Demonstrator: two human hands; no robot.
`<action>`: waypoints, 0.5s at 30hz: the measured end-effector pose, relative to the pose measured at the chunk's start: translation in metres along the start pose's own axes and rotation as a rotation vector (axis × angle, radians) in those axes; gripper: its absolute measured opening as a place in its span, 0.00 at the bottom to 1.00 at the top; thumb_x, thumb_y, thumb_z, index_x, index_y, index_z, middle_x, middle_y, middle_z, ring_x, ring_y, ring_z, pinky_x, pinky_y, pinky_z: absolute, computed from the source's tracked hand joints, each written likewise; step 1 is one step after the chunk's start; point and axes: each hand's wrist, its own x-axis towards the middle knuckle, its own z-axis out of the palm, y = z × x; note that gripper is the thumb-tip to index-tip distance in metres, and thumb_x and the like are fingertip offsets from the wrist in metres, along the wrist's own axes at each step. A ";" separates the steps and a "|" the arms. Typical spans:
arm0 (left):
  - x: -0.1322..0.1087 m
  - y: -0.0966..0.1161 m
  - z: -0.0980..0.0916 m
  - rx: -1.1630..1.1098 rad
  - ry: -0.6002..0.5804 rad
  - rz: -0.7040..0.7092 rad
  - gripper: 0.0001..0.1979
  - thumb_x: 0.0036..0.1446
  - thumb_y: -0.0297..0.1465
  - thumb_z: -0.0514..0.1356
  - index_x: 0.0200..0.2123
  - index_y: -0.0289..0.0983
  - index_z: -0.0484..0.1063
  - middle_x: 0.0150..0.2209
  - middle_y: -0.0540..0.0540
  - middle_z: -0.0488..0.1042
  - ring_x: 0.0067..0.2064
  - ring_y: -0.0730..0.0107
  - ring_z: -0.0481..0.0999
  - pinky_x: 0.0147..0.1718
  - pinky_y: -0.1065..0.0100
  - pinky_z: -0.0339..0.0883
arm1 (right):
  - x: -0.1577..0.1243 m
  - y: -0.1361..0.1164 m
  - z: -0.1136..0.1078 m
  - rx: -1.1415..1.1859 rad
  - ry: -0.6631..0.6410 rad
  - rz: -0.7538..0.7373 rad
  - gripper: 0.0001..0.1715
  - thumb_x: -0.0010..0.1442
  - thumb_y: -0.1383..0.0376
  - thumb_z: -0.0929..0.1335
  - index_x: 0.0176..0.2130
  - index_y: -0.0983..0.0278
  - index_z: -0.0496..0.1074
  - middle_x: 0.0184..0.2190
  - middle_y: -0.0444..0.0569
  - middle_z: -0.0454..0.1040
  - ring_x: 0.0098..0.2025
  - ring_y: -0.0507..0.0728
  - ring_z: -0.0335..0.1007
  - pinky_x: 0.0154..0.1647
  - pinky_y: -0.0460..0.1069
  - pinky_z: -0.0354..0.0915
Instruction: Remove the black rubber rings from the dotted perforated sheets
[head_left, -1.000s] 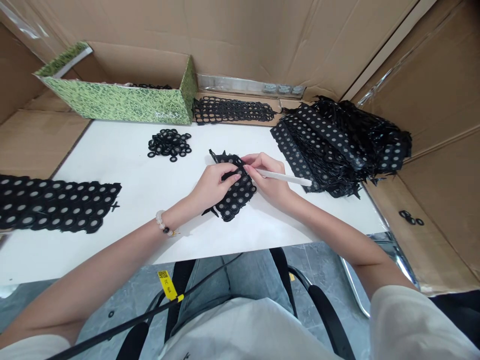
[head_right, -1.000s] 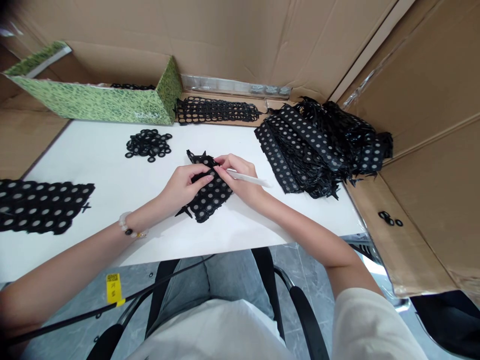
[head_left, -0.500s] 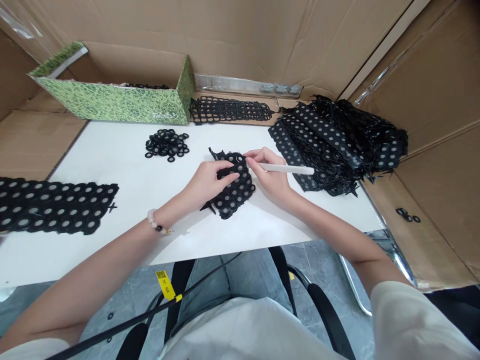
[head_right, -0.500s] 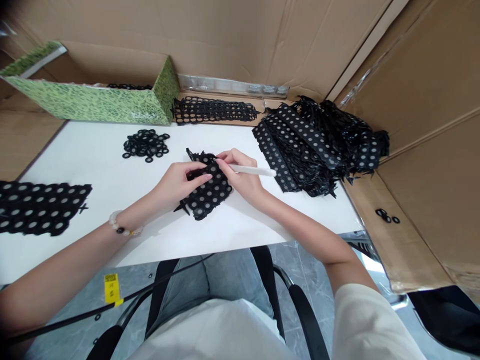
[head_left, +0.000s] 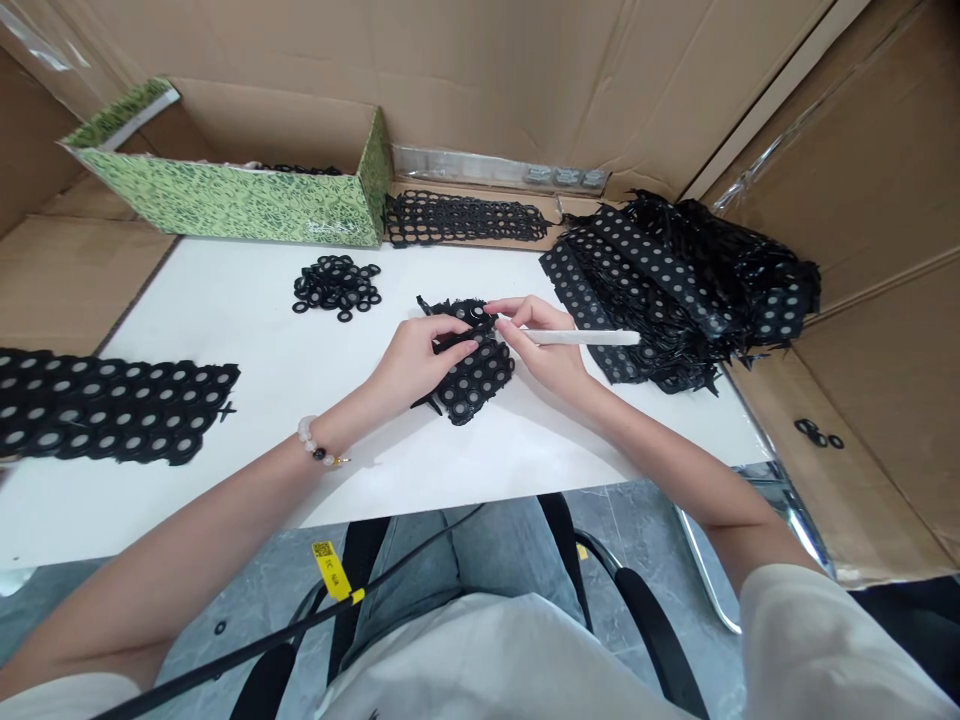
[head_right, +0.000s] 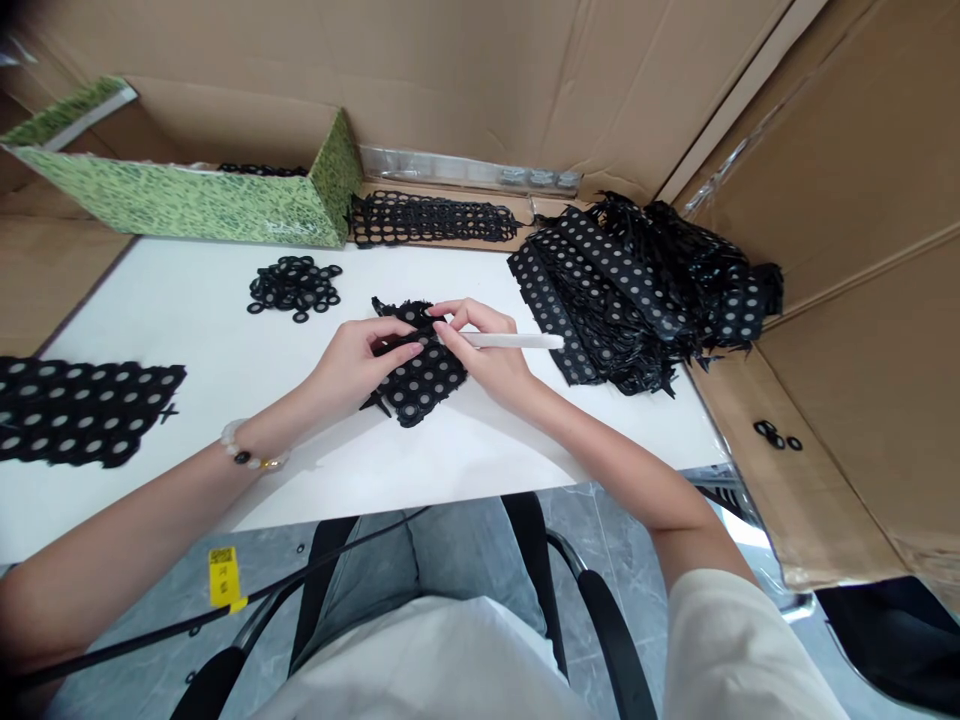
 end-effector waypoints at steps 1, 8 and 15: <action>0.000 -0.001 0.001 0.006 0.003 0.007 0.14 0.58 0.39 0.61 0.37 0.35 0.80 0.40 0.44 0.83 0.41 0.60 0.77 0.45 0.63 0.67 | 0.000 0.000 0.000 -0.007 0.001 -0.011 0.19 0.66 0.53 0.69 0.28 0.58 0.65 0.44 0.48 0.83 0.51 0.60 0.79 0.56 0.58 0.71; -0.001 -0.002 0.003 0.000 0.018 0.022 0.13 0.59 0.38 0.60 0.38 0.35 0.80 0.40 0.45 0.83 0.42 0.60 0.78 0.42 0.64 0.66 | -0.002 -0.003 0.001 0.005 0.020 -0.053 0.19 0.67 0.54 0.68 0.28 0.59 0.65 0.43 0.48 0.83 0.49 0.59 0.80 0.53 0.57 0.72; 0.001 -0.006 0.005 -0.001 0.036 0.046 0.13 0.59 0.37 0.61 0.39 0.35 0.80 0.42 0.44 0.82 0.44 0.59 0.78 0.45 0.62 0.67 | -0.001 -0.003 0.000 0.010 0.029 -0.040 0.22 0.66 0.50 0.68 0.27 0.59 0.64 0.41 0.48 0.83 0.49 0.60 0.80 0.52 0.58 0.72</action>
